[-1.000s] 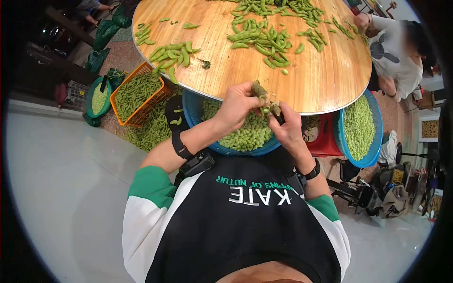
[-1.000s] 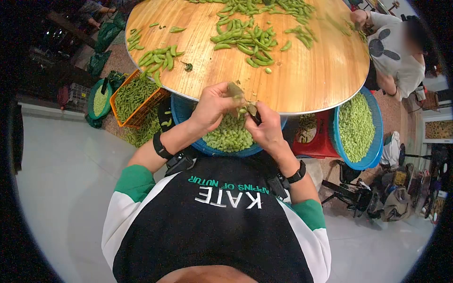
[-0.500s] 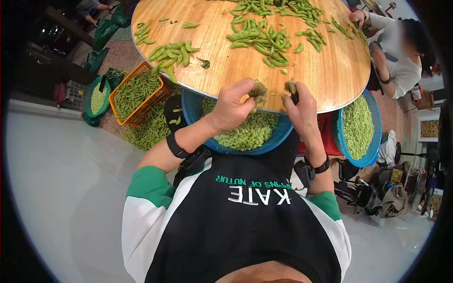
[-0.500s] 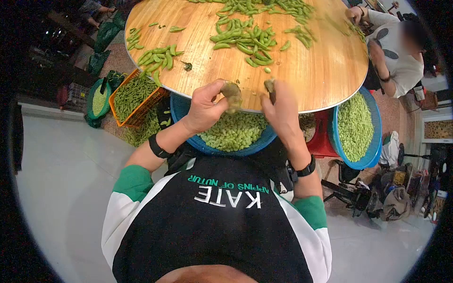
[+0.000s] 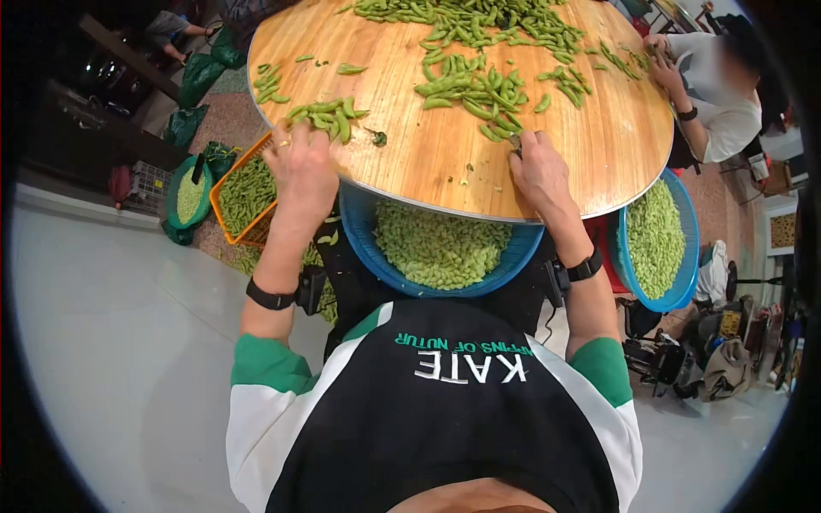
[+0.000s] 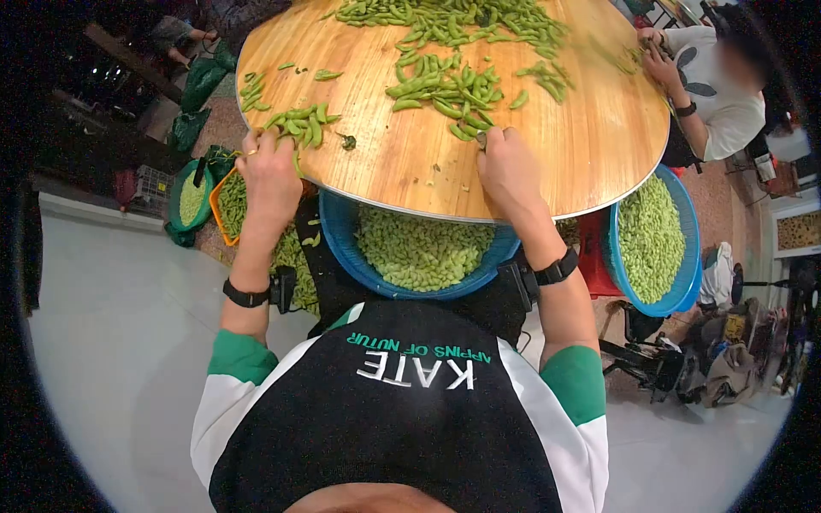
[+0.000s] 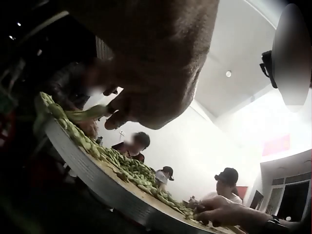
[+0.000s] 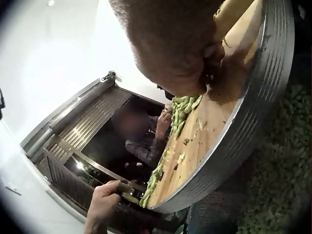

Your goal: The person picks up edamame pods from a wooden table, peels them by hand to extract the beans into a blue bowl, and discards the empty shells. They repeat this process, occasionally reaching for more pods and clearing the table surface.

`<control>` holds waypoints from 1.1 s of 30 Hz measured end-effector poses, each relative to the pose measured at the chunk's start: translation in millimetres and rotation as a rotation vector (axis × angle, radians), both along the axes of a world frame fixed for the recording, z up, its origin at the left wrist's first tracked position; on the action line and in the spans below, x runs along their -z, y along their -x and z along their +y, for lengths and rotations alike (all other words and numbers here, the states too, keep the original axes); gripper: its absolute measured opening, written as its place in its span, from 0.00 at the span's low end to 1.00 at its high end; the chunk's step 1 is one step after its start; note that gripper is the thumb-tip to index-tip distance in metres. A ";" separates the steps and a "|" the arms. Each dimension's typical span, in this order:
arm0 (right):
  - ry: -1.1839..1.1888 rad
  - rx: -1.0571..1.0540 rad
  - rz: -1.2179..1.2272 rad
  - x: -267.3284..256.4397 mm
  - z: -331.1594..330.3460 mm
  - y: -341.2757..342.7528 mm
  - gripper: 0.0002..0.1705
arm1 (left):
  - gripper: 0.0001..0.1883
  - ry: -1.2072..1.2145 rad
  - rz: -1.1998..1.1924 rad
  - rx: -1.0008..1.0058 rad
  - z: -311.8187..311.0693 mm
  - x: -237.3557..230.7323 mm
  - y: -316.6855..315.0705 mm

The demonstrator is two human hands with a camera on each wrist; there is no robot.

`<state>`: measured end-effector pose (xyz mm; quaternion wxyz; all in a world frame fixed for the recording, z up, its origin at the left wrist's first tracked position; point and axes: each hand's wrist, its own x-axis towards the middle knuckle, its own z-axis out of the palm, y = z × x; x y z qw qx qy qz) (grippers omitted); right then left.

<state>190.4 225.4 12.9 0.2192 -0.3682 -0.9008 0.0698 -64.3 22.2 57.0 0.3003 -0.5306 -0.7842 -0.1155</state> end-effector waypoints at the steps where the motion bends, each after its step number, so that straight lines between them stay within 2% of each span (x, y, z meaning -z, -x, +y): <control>1: 0.001 -0.014 -0.027 -0.8 1.1 1.0 0.10 | 0.09 -0.003 0.003 0.000 5.5 0.0 1.4; 3: 0.034 -0.053 -0.025 -5.4 -3.9 0.6 0.10 | 0.08 -0.103 -0.250 0.321 27.5 3.8 4.5; 5: 0.061 -0.096 -0.030 -15.4 -15.4 -1.7 0.10 | 0.09 -0.016 -0.612 0.528 57.4 10.3 -2.4; 7: 0.283 -0.277 -0.046 -30.2 -38.6 -8.2 0.10 | 0.10 0.006 -0.561 0.659 94.4 21.7 -5.0; 11: 0.383 -0.356 -0.022 -36.8 -79.1 -19.8 0.12 | 0.08 -0.012 -0.465 0.590 141.9 49.9 -9.0; 14: 0.391 -0.415 0.101 -27.8 -83.4 -23.9 0.15 | 0.08 -0.002 -0.519 0.515 150.3 59.5 -7.8; 16: 0.582 -0.440 0.332 -18.0 -79.5 -23.6 0.20 | 0.08 -0.016 -0.450 0.539 141.9 54.1 -12.8; 17: 0.581 -0.435 0.338 -16.9 -79.3 -25.6 0.20 | 0.08 -0.013 -0.447 0.545 137.4 52.0 -16.8; 19: 1.107 -0.220 0.536 -22.9 -84.7 -25.7 0.21 | 0.06 0.109 -0.923 0.495 114.6 26.4 -37.2; 20: 1.110 -0.210 0.544 -20.1 -85.9 -25.4 0.21 | 0.06 0.120 -0.924 0.502 104.9 24.3 -46.4; 22: 1.298 -0.254 0.797 -12.8 -83.0 -21.6 0.21 | 0.08 0.131 -1.629 0.614 89.3 22.8 -62.3; 23: 1.368 -0.270 0.891 -10.8 -84.4 -19.7 0.20 | 0.08 0.140 -1.633 0.617 82.1 24.0 -69.4; 25: 1.446 -0.266 0.962 -11.1 -86.9 -18.9 0.19 | 0.08 0.178 -1.980 0.694 69.6 26.5 -80.1; 28: 1.571 -0.290 1.043 -13.5 -89.2 -21.9 0.15 | 0.06 0.127 -2.129 0.731 62.7 28.6 -90.8; 33: 1.604 -0.361 1.092 -15.3 -91.0 -26.1 0.14 | 0.06 0.110 -2.093 0.754 60.4 28.3 -96.8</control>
